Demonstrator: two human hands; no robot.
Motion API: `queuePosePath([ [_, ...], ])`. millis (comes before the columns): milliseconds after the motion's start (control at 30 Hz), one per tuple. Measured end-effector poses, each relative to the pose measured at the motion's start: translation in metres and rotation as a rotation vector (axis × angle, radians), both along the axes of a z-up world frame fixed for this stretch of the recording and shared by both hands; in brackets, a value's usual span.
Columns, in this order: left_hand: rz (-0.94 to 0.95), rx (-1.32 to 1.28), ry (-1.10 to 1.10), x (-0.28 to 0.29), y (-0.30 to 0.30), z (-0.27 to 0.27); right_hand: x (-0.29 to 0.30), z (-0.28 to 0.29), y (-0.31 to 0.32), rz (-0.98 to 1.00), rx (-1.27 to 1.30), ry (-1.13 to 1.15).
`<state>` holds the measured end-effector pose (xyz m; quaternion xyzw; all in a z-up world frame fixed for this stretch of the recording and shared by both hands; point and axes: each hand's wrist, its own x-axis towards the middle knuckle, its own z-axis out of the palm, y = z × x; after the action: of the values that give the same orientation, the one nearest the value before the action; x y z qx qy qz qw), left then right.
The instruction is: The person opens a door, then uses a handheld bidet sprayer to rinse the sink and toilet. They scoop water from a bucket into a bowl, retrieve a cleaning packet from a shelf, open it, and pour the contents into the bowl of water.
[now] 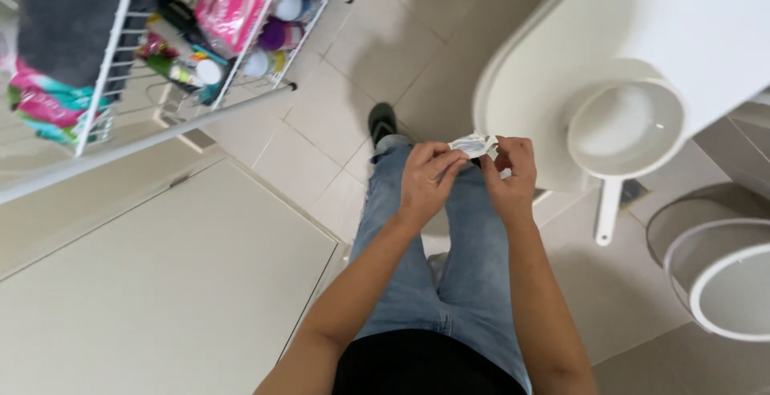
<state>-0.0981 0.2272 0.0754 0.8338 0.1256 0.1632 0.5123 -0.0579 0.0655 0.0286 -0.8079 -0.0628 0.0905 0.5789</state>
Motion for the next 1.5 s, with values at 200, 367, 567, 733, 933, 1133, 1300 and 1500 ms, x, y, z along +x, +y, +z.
queuePosePath([
  [200, 0.076, 0.081, 0.039, -0.03, 0.081, -0.009, -0.009, -0.02, 0.087, 0.159, -0.033, -0.027],
  [367, 0.012, 0.292, 0.28, -0.053, 0.138, -0.026, -0.006, -0.022, 0.151, 0.339, -0.136, -0.171],
  [567, 0.033, 0.46, 0.477, -0.077, 0.187, -0.068, -0.029, -0.044, 0.217, 0.459, -0.213, -0.279],
  [733, 0.056, 0.447, 0.42, -0.092, 0.241, -0.113, -0.047, -0.055, 0.267, 0.352, -0.117, -0.292],
  [933, 0.086, 0.269, 0.341, -0.117, 0.307, -0.143, -0.102, -0.097, 0.281, 0.068, 0.144, -0.048],
  [1133, 0.45, -0.149, 0.311, -0.138, 0.37, -0.166, -0.155, -0.163, 0.238, 0.038, 0.129, 0.135],
  [1300, 0.591, -0.113, 0.018, -0.129, 0.423, -0.179, -0.19, -0.208, 0.192, -0.03, 0.037, 0.224],
  [1500, 0.867, -0.194, -0.092, -0.113, 0.494, -0.192, -0.198, -0.227, 0.192, -0.12, 0.075, 0.286],
])
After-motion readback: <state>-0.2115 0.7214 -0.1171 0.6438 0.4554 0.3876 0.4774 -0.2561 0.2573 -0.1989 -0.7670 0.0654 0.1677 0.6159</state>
